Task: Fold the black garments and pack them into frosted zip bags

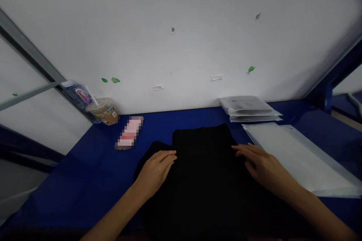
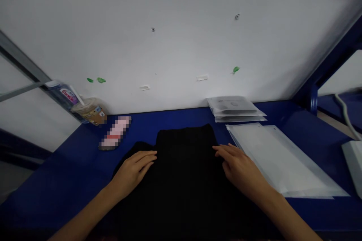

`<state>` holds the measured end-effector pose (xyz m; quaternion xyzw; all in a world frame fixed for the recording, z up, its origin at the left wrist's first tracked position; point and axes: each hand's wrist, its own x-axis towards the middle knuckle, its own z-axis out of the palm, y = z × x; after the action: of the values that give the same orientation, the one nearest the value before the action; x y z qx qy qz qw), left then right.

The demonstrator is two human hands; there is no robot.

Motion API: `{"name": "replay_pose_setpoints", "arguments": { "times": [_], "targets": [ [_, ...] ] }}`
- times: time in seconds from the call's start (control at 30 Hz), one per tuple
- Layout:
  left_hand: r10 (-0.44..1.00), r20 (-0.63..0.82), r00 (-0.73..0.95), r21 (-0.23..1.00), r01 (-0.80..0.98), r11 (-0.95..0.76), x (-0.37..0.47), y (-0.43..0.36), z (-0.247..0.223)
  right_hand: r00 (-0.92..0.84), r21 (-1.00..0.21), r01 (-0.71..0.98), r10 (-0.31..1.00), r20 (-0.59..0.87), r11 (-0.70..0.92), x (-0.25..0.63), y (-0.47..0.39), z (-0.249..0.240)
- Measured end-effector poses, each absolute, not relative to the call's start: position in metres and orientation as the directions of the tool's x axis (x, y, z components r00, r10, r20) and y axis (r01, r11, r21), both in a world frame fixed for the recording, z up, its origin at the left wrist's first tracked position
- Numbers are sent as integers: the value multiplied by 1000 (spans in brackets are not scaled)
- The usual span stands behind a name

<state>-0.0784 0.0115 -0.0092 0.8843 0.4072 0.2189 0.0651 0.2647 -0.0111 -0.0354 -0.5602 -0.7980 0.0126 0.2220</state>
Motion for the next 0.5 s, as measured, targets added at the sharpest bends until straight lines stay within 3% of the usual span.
{"name": "replay_pose_setpoints", "arguments": {
  "times": [0.17,0.3,0.4,0.5],
  "targets": [
    [762,229,606,241,723,-647,-84,3,3,-351,-201,873,859,373,444,266,-21,-32],
    [792,200,577,382,698,-605,-104,-27,18,-335,-358,816,876,346,453,275,-55,-21],
    [780,42,624,495,666,-559,-123,-54,23,-361,-469,767,899,249,438,283,-87,-19],
    [770,-99,630,506,698,-506,-133,-70,22,-328,-525,755,919,217,393,287,-107,-26]
  ]
}}
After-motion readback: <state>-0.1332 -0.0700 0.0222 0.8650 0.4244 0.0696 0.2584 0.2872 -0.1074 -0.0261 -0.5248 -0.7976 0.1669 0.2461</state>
